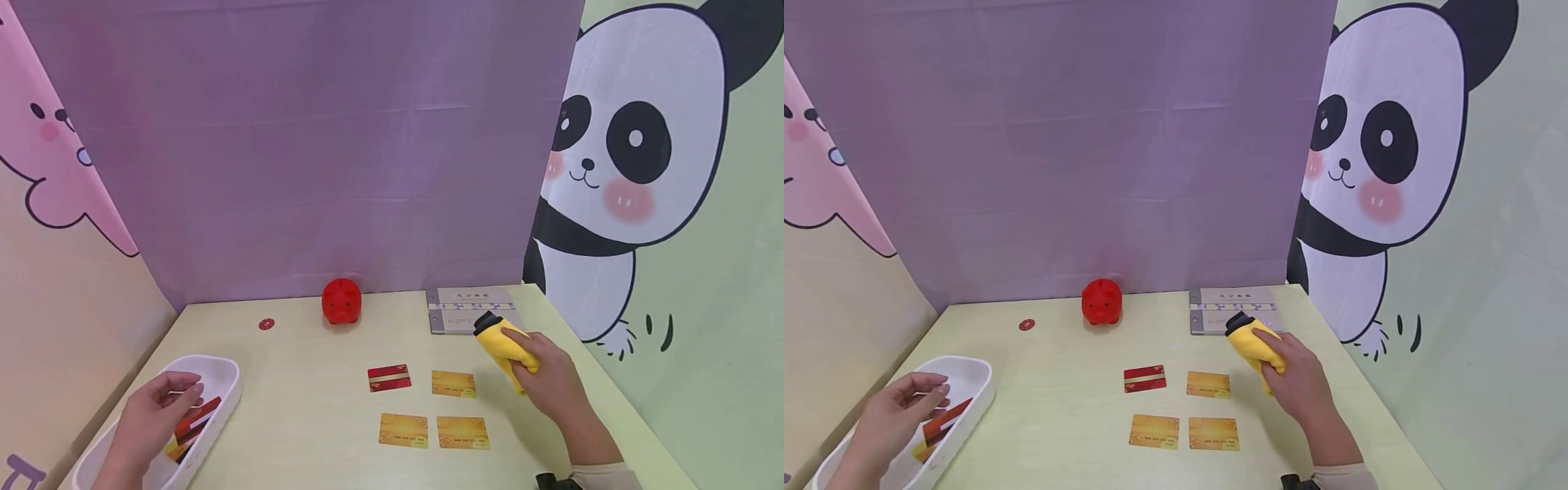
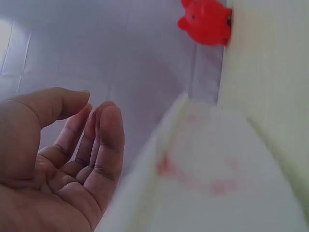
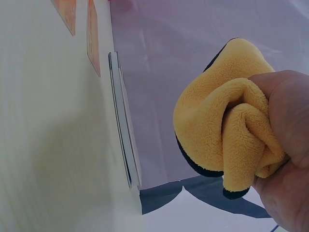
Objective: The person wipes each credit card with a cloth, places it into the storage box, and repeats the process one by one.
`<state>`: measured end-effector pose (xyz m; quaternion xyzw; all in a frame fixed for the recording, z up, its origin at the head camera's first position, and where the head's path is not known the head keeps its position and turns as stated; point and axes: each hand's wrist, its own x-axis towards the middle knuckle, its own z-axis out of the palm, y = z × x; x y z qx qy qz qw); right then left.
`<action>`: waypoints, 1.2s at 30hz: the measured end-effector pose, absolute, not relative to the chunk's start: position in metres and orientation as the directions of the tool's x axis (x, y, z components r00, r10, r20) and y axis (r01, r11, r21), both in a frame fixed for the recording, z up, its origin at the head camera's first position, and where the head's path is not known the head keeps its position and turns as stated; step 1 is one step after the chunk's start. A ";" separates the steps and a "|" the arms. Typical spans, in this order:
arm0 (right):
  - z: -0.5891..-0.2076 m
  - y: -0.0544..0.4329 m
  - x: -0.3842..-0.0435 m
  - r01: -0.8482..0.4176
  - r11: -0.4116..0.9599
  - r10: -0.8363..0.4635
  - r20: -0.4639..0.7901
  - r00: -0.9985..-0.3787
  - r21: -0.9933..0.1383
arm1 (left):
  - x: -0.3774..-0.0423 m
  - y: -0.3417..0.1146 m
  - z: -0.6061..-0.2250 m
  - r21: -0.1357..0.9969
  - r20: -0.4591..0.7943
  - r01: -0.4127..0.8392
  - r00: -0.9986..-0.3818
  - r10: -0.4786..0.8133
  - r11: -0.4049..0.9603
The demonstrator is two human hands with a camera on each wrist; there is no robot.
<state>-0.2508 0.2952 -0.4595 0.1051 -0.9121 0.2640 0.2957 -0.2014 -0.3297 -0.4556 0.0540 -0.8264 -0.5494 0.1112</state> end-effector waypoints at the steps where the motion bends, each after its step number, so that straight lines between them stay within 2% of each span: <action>1: -0.460 0.296 -0.251 -0.343 0.841 -0.034 0.592 -0.805 -0.419 | -0.204 -0.323 -0.454 0.923 0.143 0.056 -0.969 -0.203 0.380; 9: -0.462 0.299 -0.251 -0.327 0.840 -0.021 0.577 -0.816 -0.432 | -0.226 -0.270 -0.452 0.894 0.332 0.288 -0.941 -0.073 0.343; 12: -0.464 0.300 -0.251 -0.322 0.839 -0.016 0.570 -0.822 -0.440 | -0.235 -0.251 -0.452 0.887 0.346 0.314 -0.937 -0.037 0.338; 26: -0.470 0.303 -0.253 -0.346 0.821 -0.019 0.583 -0.812 -0.455 | -0.275 -0.178 -0.466 0.877 0.212 0.227 -0.974 0.083 0.424; 36: -0.474 0.303 -0.255 -0.351 0.817 -0.025 0.579 -0.815 -0.458 | -0.309 -0.138 -0.499 0.874 0.083 0.196 -0.961 0.262 0.444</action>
